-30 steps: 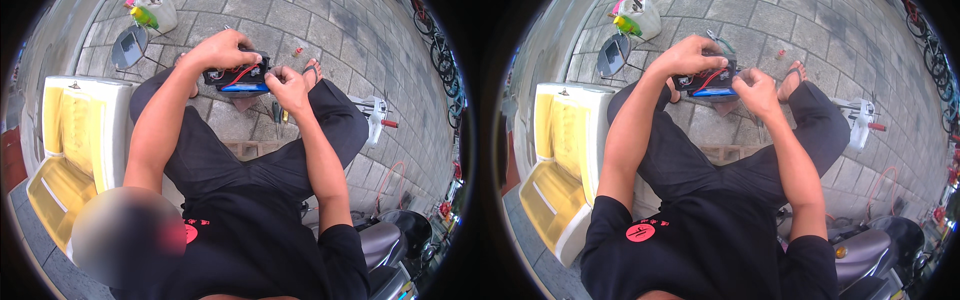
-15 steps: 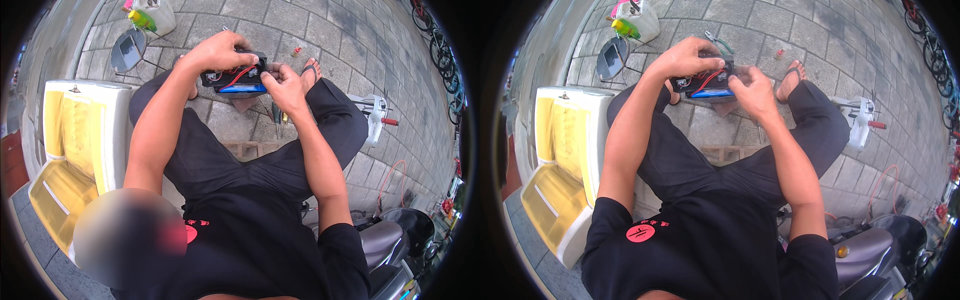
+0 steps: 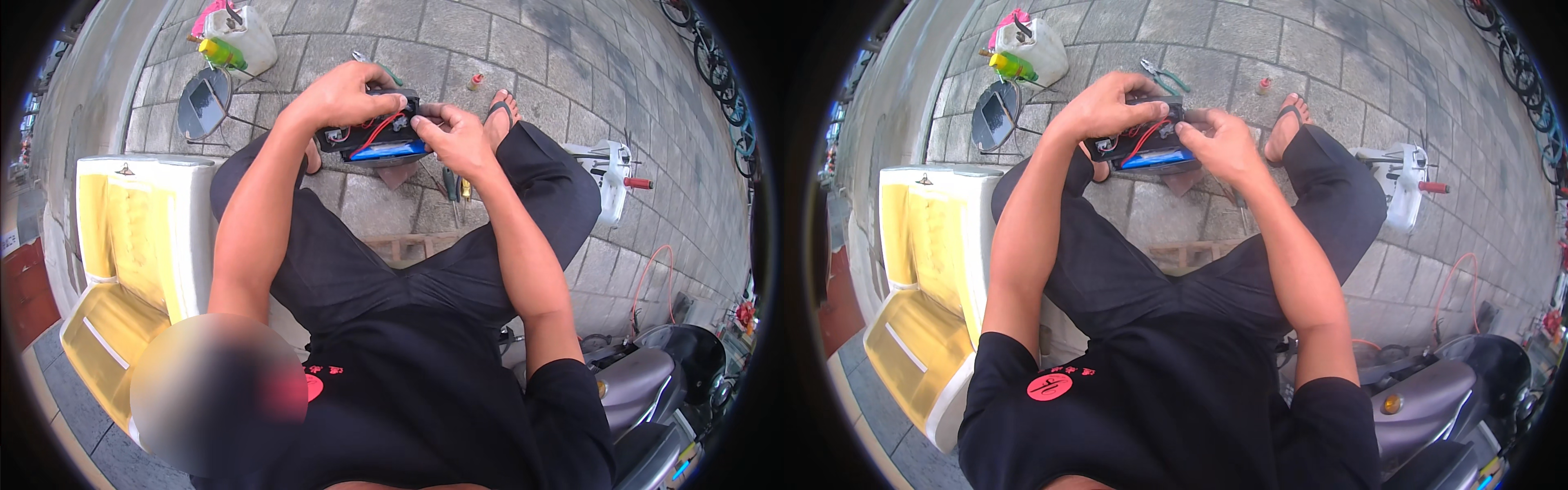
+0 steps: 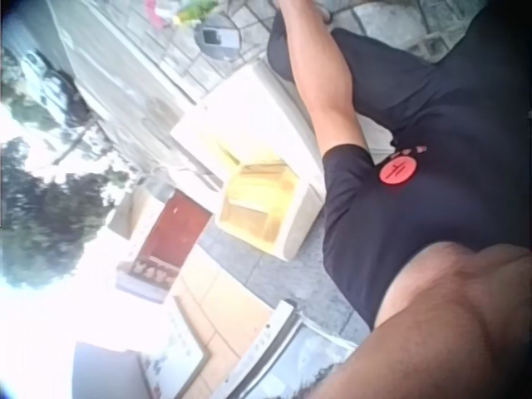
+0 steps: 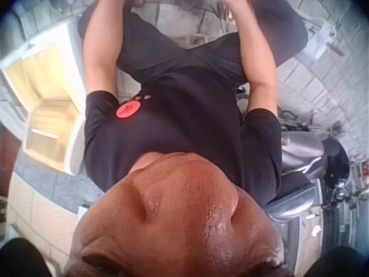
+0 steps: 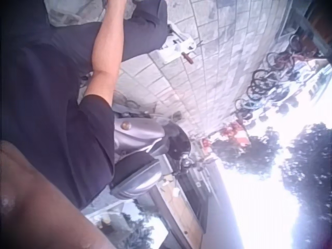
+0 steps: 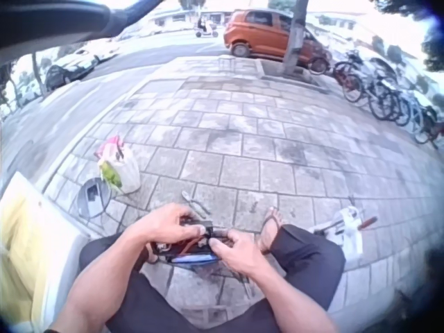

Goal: The person sits on the sidewalk and uses a screwdriver to open a small black electronic device. They manipulate the internal wires and components, then close the casing and re-secure it with screws.

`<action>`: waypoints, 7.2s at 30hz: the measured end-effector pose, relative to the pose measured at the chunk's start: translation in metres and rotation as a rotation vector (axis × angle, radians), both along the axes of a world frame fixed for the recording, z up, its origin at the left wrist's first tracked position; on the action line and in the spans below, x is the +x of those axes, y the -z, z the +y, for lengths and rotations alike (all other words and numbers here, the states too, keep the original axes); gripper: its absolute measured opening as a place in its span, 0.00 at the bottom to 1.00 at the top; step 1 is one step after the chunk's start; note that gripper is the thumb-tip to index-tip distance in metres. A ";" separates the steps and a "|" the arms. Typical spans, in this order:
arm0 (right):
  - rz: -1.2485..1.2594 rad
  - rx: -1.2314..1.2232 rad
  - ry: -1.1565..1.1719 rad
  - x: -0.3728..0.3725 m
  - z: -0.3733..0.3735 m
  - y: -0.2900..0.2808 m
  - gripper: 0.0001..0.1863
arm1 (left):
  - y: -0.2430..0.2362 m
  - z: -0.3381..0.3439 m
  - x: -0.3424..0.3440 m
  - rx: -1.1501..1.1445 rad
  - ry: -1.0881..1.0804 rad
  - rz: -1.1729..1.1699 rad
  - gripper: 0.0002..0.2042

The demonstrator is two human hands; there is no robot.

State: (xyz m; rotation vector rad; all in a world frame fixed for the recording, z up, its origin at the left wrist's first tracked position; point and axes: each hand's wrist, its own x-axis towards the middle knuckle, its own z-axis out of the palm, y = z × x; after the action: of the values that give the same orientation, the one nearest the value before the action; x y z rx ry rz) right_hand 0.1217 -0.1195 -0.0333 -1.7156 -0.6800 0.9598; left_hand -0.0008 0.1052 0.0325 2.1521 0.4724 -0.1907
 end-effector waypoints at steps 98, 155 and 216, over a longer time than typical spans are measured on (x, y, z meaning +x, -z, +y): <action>-0.460 0.181 0.354 -0.063 0.001 0.002 0.09 | -0.010 -0.018 0.019 0.007 0.137 -0.043 0.19; 0.105 0.064 0.067 -0.011 -0.003 0.006 0.29 | -0.007 -0.021 0.013 0.002 0.049 -0.071 0.21; 0.319 0.198 -0.128 0.010 -0.001 0.019 0.29 | -0.008 -0.010 0.012 -0.099 -0.011 -0.018 0.13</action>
State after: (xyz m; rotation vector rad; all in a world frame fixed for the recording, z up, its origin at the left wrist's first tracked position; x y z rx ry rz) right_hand 0.1316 -0.1202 -0.0518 -1.3213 -0.6539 1.1832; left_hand 0.0111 0.0950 0.0402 2.0522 0.4548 -0.1851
